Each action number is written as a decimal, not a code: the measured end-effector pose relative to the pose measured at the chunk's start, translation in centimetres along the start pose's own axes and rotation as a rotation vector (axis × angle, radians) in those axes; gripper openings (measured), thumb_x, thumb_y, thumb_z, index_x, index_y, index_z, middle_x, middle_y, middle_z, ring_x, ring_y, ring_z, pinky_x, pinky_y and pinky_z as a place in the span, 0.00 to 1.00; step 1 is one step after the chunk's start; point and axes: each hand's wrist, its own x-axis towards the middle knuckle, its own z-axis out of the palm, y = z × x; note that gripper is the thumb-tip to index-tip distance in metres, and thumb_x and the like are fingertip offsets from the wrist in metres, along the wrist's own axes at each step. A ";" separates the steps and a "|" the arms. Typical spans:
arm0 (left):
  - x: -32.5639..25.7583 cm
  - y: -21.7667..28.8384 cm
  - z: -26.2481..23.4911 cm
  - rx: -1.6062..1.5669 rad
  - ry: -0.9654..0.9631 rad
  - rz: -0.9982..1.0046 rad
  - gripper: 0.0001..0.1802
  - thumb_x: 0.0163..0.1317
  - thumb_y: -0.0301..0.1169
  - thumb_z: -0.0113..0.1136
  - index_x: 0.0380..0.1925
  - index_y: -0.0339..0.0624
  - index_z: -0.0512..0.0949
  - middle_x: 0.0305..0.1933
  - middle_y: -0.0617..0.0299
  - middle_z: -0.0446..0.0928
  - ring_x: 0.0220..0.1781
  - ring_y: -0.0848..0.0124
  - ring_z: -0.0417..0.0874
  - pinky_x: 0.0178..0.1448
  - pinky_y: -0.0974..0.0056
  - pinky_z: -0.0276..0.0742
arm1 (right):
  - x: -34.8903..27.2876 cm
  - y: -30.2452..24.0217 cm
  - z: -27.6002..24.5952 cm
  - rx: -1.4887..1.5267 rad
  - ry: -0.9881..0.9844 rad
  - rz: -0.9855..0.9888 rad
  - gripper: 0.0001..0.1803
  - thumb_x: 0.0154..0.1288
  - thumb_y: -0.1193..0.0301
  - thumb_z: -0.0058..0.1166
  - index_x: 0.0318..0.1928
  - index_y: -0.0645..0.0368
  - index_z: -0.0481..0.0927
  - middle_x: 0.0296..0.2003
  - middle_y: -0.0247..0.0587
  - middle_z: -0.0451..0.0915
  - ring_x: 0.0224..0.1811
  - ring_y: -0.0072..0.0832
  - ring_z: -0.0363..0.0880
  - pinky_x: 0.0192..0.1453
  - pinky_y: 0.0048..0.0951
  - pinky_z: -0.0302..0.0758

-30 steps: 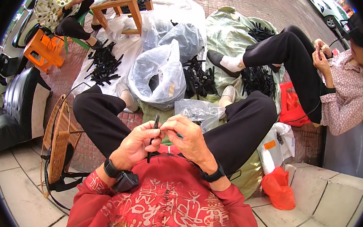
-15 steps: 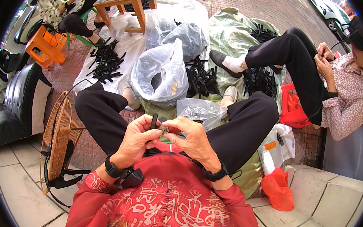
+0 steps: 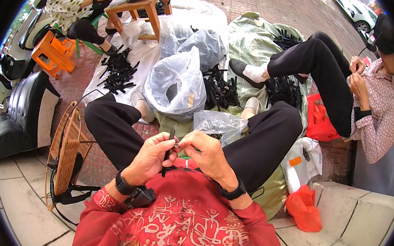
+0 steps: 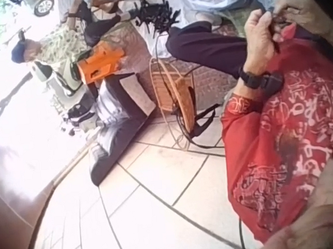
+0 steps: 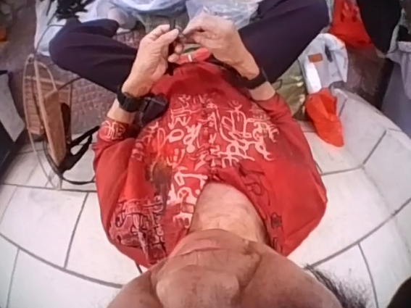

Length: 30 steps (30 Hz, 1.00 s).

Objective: The recorder manually assembles small black plastic shoe buckles and straps.

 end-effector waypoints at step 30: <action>-0.5 0.0 1.1 0.033 0.174 -0.051 0.10 0.59 0.25 0.47 0.41 0.38 0.69 0.25 0.61 0.75 0.20 0.76 0.74 0.28 0.71 0.75 | -0.4 1.4 -1.1 0.721 0.000 0.396 0.12 0.54 0.79 0.52 0.40 0.67 0.73 0.29 0.36 0.76 0.28 0.19 0.75 0.34 0.17 0.73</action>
